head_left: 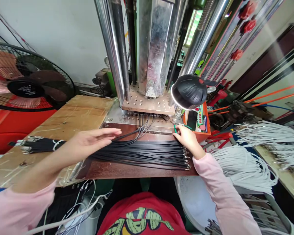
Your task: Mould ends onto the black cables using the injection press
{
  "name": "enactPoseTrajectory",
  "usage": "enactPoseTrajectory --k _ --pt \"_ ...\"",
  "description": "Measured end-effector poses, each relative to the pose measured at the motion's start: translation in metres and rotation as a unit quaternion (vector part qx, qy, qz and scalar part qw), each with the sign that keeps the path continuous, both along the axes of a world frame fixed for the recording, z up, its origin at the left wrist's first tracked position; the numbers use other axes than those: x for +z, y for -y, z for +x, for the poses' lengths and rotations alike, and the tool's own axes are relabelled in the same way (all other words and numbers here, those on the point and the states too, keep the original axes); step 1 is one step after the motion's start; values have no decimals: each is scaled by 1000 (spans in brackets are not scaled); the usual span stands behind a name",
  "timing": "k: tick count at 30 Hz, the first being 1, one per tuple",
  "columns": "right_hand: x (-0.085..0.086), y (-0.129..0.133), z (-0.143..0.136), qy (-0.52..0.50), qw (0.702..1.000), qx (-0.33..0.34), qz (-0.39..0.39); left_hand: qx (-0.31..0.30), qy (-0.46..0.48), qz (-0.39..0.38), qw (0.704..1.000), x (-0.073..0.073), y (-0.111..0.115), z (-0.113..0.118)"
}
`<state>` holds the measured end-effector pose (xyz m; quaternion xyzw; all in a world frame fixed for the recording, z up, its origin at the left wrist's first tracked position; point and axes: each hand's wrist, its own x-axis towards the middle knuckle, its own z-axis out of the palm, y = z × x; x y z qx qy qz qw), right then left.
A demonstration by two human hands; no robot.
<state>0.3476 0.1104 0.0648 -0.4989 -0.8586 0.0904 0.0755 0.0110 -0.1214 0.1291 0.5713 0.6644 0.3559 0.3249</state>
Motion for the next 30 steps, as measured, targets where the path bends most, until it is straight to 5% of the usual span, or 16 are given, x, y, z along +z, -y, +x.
enactPoseTrajectory --k 5,8,12,16,20,24,30 --pt "-1 -9 -11 57 998 -6 35 -212 -67 15 975 0 -62 56" --pt "3 -18 -5 80 995 5 67 -274 -112 19 955 -11 -84 81" --pt "13 -24 7 62 997 31 43 -259 -211 19 942 -36 -103 107" --pt "19 -13 9 -79 986 133 -65 -216 -305 18 927 -52 -114 122" --pt "17 2 1 -115 947 240 -180 -211 -306 -48 927 -47 -126 125" --pt "17 5 -2 -89 939 247 -220 -230 -237 -129 935 -42 -137 120" --pt "27 -2 1 -84 923 270 -262 -258 -186 -141 937 -46 -142 115"
